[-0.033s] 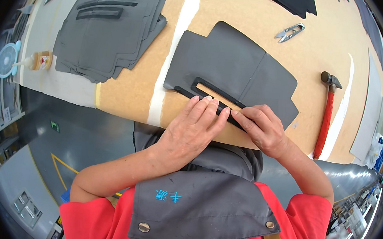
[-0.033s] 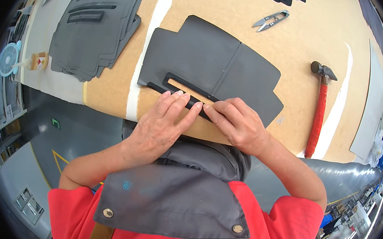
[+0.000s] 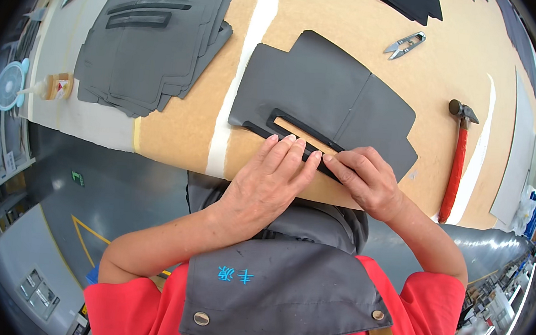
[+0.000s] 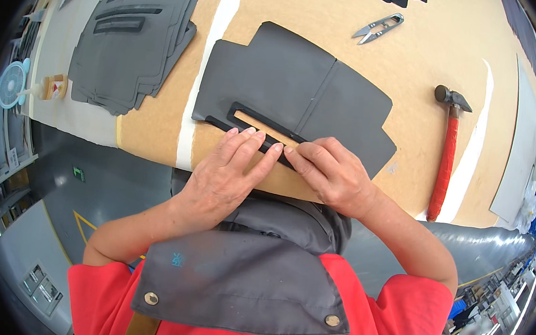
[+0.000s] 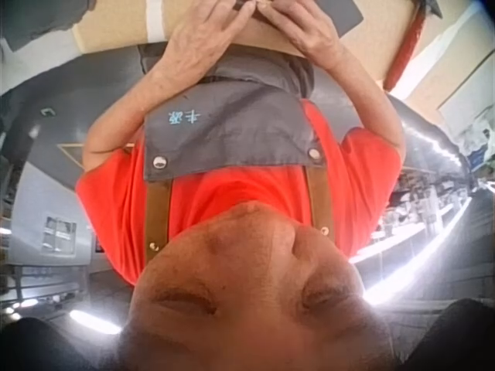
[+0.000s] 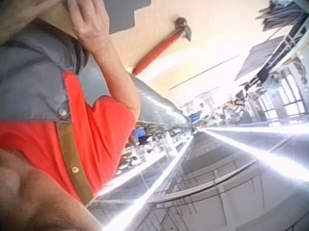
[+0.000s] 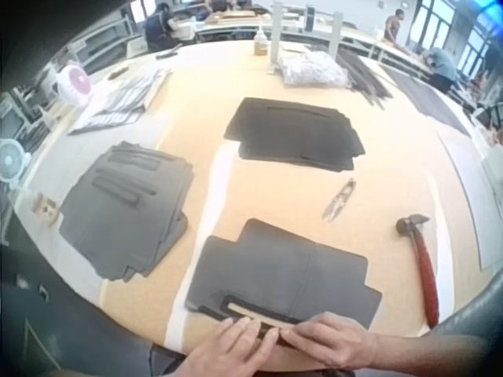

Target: Assembling and hammering a leather pocket component on a workshop table.

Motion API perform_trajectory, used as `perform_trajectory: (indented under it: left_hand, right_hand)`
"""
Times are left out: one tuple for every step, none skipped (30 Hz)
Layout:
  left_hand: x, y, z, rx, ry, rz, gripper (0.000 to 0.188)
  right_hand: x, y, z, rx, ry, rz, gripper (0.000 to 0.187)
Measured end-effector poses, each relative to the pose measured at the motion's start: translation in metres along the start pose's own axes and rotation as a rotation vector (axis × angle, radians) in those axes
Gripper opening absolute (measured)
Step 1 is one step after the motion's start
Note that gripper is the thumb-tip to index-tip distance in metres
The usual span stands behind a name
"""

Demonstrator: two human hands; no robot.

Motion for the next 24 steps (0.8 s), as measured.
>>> perform_trajectory:
  left_hand:
    - [0.0005, 0.0005, -0.0001, -0.004, 0.001, 0.002, 0.063]
    - [0.0019, 0.001, 0.001, 0.005, -0.024, -0.004, 0.064]
    - [0.0025, 0.0011, 0.0019, 0.013, -0.05, -0.008, 0.065]
    - [0.0023, 0.0012, 0.0014, 0.01, -0.05, -0.007, 0.065]
    - [0.0021, 0.0013, 0.0017, 0.013, -0.046, -0.007, 0.066]
    - [0.0022, 0.001, 0.0017, 0.017, -0.042, -0.008, 0.066]
    - [0.0024, 0.0007, 0.0012, 0.015, -0.041, -0.007, 0.066]
    - [0.0024, 0.0005, 0.0008, 0.015, -0.025, -0.002, 0.066]
    - [0.0014, 0.0007, 0.0005, 0.014, -0.01, 0.003, 0.067]
    - [0.0006, 0.0008, 0.0, 0.013, -0.009, 0.003, 0.067]
    - [-0.0011, 0.0009, -0.0009, 0.008, 0.006, 0.012, 0.067]
    - [-0.0025, 0.0001, -0.0019, 0.004, 0.022, 0.023, 0.066]
    - [-0.0029, -0.0005, -0.0025, 0.003, 0.023, 0.025, 0.066]
    - [-0.0033, -0.001, -0.003, 0.006, 0.035, 0.027, 0.066]
    - [-0.0029, -0.0004, -0.0031, 0.005, 0.046, 0.027, 0.066]
    - [-0.0028, -0.0005, -0.0035, 0.0, 0.046, 0.028, 0.066]
    - [-0.0022, -0.0014, -0.0029, 0.007, 0.037, 0.023, 0.066]
    - [-0.0017, -0.0011, -0.0018, 0.014, 0.03, 0.017, 0.066]
    - [-0.002, -0.0004, -0.0019, 0.011, 0.03, 0.018, 0.066]
    - [-0.0017, 0.0003, -0.0015, 0.013, 0.012, 0.012, 0.067]
    - [-0.0014, -0.0001, -0.0015, 0.017, -0.008, 0.008, 0.067]
    - [-0.0012, 0.0, -0.0017, 0.015, -0.01, 0.013, 0.067]
    - [-0.0009, 0.0003, -0.0014, 0.016, -0.006, 0.024, 0.068]
    - [-0.0009, 0.0006, -0.0013, 0.018, -0.002, 0.034, 0.069]
  right_hand:
    - [-0.0001, -0.0002, -0.0003, -0.003, -0.001, -0.003, 0.049]
    - [0.0002, -0.0004, 0.0003, 0.005, 0.002, -0.011, 0.048]
    - [0.0003, -0.001, 0.0014, 0.012, 0.006, -0.018, 0.048]
    - [0.0008, -0.0009, 0.0013, 0.009, 0.005, -0.019, 0.048]
    - [0.0012, -0.0001, 0.0017, 0.014, 0.003, -0.013, 0.047]
    - [0.0013, 0.0005, 0.0026, 0.02, 0.002, -0.007, 0.047]
    - [0.002, 0.001, 0.0029, 0.02, 0.001, -0.008, 0.047]
    - [0.0021, 0.0017, 0.0034, 0.021, 0.002, -0.003, 0.047]
    - [0.0017, 0.0013, 0.0033, 0.022, 0.003, 0.002, 0.046]
    - [0.0014, -0.0007, 0.0036, 0.021, 0.002, 0.001, 0.046]
    - [0.0011, -0.004, 0.0006, -0.021, 0.022, -0.004, 0.046]
    - [0.0006, -0.0062, -0.0019, -0.061, 0.044, -0.01, 0.045]
    - [0.0003, -0.0066, -0.0012, -0.062, 0.045, -0.012, 0.045]
    - [0.0015, -0.007, 0.0001, -0.057, 0.034, -0.027, 0.045]
    - [0.0035, -0.007, 0.001, -0.054, 0.019, -0.042, 0.046]
    - [0.0033, -0.0074, 0.0014, -0.058, 0.017, -0.045, 0.046]
    - [0.0019, -0.0077, 0.0028, -0.054, 0.013, -0.04, 0.046]
    - [0.0011, -0.0076, 0.0029, -0.047, 0.009, -0.036, 0.047]
    - [0.0013, -0.0077, 0.002, -0.05, 0.008, -0.038, 0.047]
    - [0.0018, -0.0077, 0.0019, -0.043, 0.003, -0.041, 0.048]
    - [0.002, -0.0082, 0.0031, -0.037, 0.0, -0.044, 0.048]
    - [0.002, -0.0081, 0.0028, -0.042, 0.002, -0.045, 0.048]
    - [0.0022, -0.0076, 0.0031, -0.038, -0.003, -0.046, 0.049]
    - [0.003, -0.0071, 0.0036, -0.033, -0.01, -0.046, 0.049]
Point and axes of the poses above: each hand's wrist, its own y-axis towards the middle knuckle, its own x-axis out of the back of the hand, z = x × y, the point moved 9 cm from there along y, towards the middle knuckle
